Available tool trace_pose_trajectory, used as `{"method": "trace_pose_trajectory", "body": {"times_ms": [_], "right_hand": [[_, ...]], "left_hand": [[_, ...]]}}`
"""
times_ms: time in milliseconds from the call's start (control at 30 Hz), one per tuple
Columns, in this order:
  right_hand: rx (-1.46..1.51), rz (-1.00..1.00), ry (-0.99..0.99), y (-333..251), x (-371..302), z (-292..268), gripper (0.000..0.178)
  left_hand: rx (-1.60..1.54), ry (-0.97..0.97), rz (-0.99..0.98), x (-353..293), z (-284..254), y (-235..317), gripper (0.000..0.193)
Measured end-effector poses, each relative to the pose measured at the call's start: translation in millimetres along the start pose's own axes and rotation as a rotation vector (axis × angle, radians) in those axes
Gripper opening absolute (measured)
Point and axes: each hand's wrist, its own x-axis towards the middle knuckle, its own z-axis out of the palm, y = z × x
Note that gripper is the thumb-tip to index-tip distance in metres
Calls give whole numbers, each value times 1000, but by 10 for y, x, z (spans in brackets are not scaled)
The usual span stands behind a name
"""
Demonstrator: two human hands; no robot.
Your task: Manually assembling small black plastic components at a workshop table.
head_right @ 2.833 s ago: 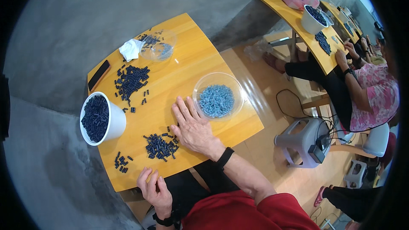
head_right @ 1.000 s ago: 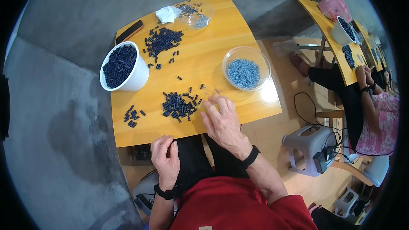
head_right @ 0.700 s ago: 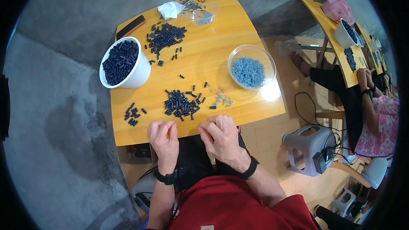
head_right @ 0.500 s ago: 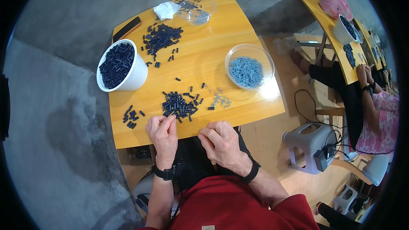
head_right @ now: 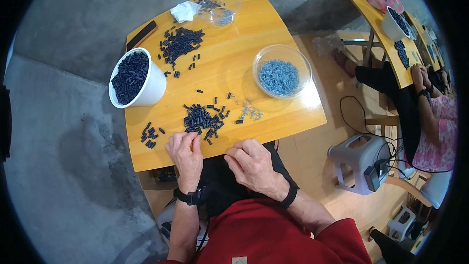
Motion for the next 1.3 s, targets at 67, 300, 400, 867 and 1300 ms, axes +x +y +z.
{"method": "trace_pose_trajectory", "body": {"times_ms": [67,300,400,867,1300], "right_hand": [[10,3,-7,-16,-12,22,19],[-63,-152,-274,26,87,307,18],[-26,-119,-266,69,177,377,20],[509,307,-206,-296,-30,-196,12],[85,269,9,175,-24,-456,10]], "left_hand": [[-92,41,-23,-25,-56,5,12],[-1078,-9,-456,-260,-390,282,11],[-1257,-8,-410,-292,-460,364,15],[-428,-51,58,-399,-591,667,19],[-526,-111,-21,-503,-430,700,14]]}}
